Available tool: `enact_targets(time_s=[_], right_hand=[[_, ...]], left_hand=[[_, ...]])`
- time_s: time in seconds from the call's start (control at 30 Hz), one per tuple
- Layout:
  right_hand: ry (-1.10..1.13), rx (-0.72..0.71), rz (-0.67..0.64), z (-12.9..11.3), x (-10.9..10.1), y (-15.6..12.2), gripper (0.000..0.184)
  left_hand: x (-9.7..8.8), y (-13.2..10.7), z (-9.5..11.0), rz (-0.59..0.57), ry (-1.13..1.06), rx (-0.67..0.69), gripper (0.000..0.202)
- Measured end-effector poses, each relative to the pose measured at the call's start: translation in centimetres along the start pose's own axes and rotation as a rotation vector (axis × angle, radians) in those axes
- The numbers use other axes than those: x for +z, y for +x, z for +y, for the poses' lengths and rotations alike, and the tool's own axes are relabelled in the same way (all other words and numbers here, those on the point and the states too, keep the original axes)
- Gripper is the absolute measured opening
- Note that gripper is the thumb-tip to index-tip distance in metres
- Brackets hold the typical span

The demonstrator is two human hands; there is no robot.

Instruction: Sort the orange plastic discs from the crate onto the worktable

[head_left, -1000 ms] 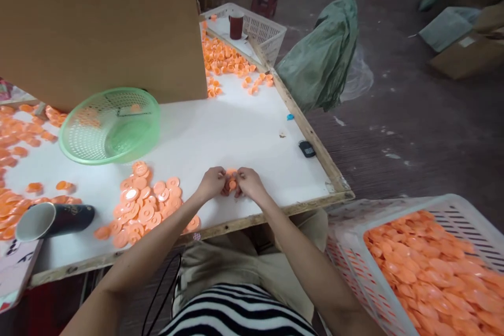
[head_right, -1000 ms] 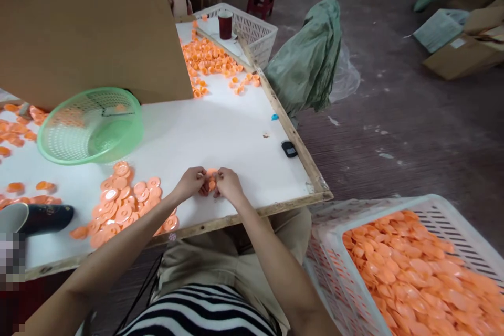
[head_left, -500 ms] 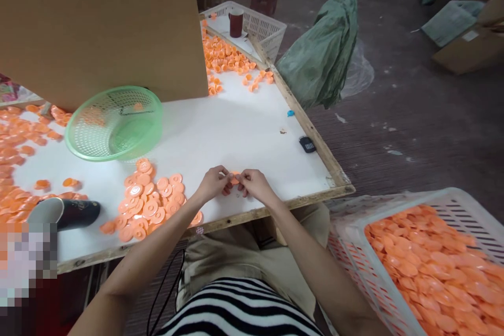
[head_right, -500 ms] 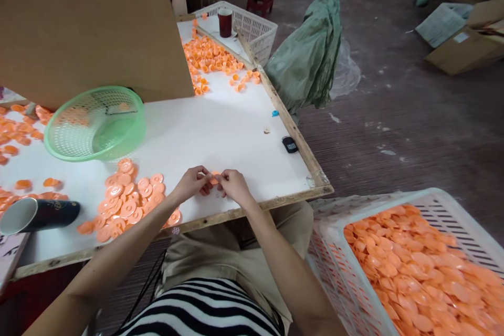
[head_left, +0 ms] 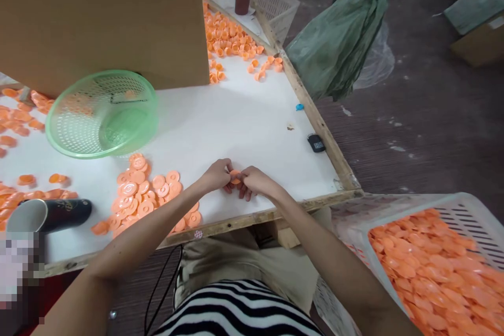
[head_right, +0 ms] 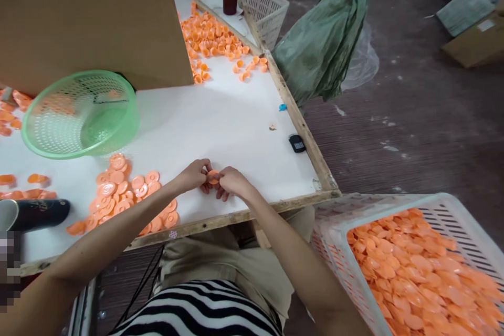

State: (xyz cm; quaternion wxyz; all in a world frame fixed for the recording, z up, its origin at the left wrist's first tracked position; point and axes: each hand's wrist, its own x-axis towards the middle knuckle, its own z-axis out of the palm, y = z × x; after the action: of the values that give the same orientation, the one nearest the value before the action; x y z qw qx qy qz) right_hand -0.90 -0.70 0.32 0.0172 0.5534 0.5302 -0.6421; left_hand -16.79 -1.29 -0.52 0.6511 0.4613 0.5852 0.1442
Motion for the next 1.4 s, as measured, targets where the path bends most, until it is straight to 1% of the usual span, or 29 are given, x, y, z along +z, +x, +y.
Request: enact_targets(time_s=[0.07, 0.17, 0.3, 0.37, 0.47, 0.6, 0.7, 0.97, 1.13, 1.2, 1.27, 1.4], right_hand=[[0.019, 0.046, -0.045, -0.3, -0.3, 0.1, 0.036], [0.031, 0.077, -0.081, -0.4, -0.5, 0.6, 0.04], [0.028, 0.085, -0.051, -0.3, -0.4, 1.0, 0.044], [0.016, 0.091, -0.038, -0.4, -0.2, 0.9, 0.044], [0.003, 0.074, -0.012, -0.4, 0.1, 0.6, 0.045], [0.019, 0.0, 0.039, 0.0, 0.6, 0.5, 0.046], [0.023, -0.022, 0.052, 0.3, 0.6, 0.7, 0.046], [-0.001, 0.051, -0.024, -0.1, -0.2, 1.0, 0.048], [0.009, 0.095, -0.021, -0.3, -0.4, 1.6, 0.049], [0.017, 0.108, -0.028, -0.5, -0.4, 1.4, 0.049], [0.018, 0.097, -0.026, -0.5, -0.3, 1.1, 0.047], [0.023, 0.011, 0.045, -0.1, 0.8, 0.9, 0.042]], left_hand=[[-0.1, 0.2, 0.3, -0.015, -0.008, -0.045, 0.023], [-0.1, 0.5, 0.2, -0.024, -0.057, -0.065, 0.024], [0.0, 0.7, -0.1, 0.04, -0.125, -0.05, 0.022], [0.1, 0.4, -0.3, 0.05, -0.138, -0.041, 0.02], [0.3, -0.2, -0.5, 0.049, -0.149, 0.001, 0.016], [0.9, -0.9, -0.9, 0.12, -0.143, 0.113, 0.011], [1.2, -1.0, -1.0, 0.149, -0.104, 0.147, 0.013], [0.8, -0.2, -0.6, 0.099, -0.068, 0.076, 0.013], [0.6, 0.5, 0.2, 0.107, -0.025, -0.045, 0.013], [0.6, 0.4, 0.4, 0.11, -0.039, -0.068, 0.014], [0.6, 0.2, 0.2, 0.126, -0.053, -0.043, 0.016], [1.5, -0.4, -1.2, 0.193, -0.063, 0.1, 0.014]])
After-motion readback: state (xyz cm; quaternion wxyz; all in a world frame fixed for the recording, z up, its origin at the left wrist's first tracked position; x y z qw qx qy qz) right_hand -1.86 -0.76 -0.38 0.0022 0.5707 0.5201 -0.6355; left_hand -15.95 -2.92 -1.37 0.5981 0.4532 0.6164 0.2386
